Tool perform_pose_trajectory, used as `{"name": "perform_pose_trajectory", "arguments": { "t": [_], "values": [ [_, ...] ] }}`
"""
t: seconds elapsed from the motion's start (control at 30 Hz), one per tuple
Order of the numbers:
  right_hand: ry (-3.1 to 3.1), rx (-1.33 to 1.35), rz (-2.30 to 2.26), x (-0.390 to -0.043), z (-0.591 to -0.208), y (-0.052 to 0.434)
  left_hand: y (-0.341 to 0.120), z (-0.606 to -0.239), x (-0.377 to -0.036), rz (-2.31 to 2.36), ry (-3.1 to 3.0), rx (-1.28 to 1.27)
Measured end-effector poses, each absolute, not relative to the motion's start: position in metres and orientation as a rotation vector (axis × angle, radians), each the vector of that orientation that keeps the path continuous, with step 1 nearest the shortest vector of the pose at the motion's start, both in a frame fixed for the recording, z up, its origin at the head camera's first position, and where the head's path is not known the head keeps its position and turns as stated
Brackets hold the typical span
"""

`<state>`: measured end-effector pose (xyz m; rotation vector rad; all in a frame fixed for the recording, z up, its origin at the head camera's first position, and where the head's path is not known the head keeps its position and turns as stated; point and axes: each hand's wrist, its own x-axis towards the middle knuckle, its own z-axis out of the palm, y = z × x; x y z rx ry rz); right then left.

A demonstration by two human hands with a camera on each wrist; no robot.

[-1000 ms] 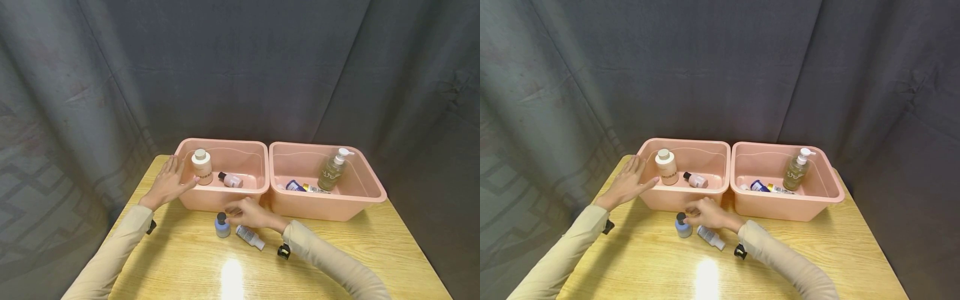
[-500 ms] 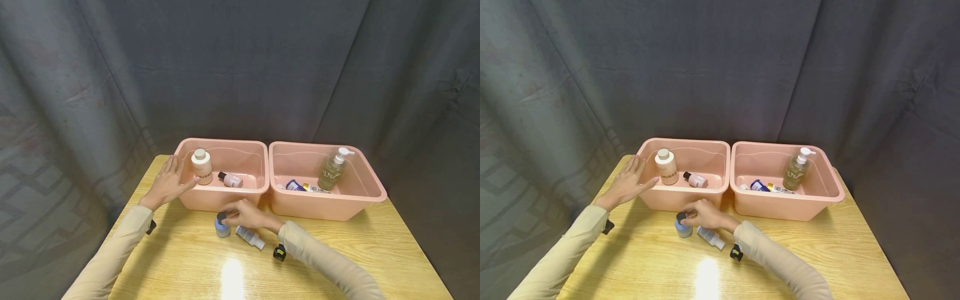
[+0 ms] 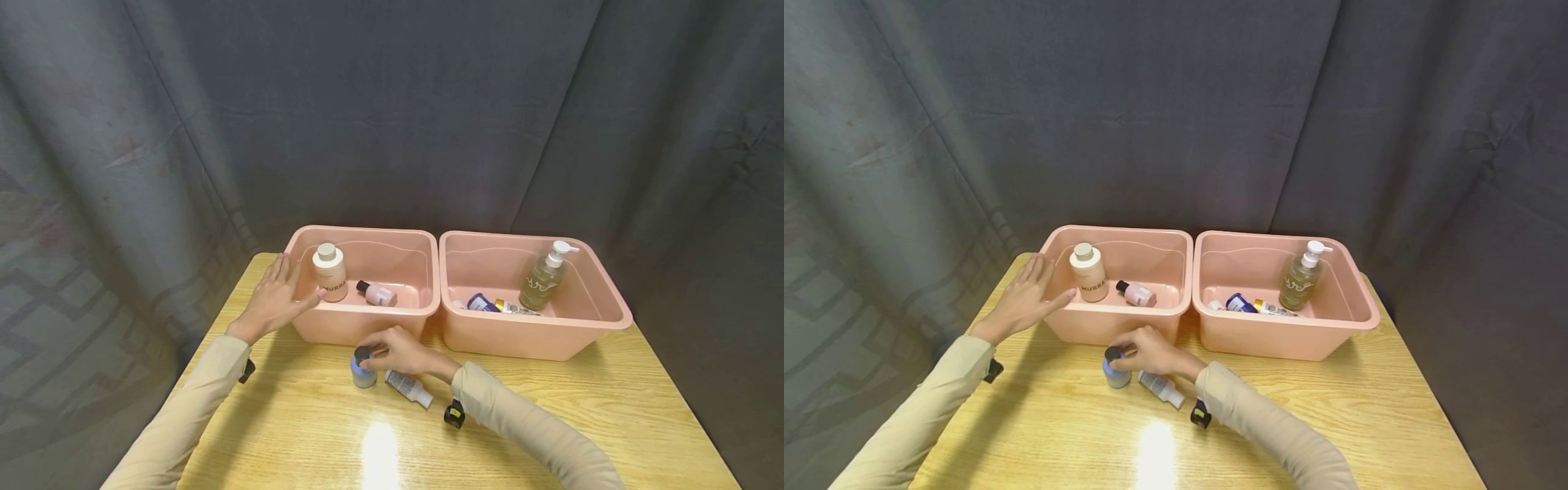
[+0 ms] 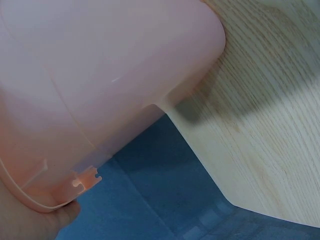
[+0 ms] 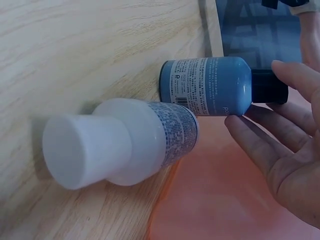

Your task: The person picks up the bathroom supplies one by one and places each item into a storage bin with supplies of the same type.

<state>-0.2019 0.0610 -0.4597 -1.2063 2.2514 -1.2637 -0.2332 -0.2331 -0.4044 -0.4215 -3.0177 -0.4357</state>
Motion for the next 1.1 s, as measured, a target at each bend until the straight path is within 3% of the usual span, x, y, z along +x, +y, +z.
{"name": "perform_pose_trajectory", "arguments": {
  "t": [0.6, 1.1],
  "values": [
    [2.375, -1.347, -1.166, -0.2021, -0.4610, 0.0613, -0.2322, -0.4031, -0.2327, -0.449, -3.042, -0.413],
    [2.331, -1.286, -1.253, -0.1959, -0.4516, 0.0599, -0.2319, -0.4035, -0.2326, -0.444, -3.018, -0.420]
  ]
}}
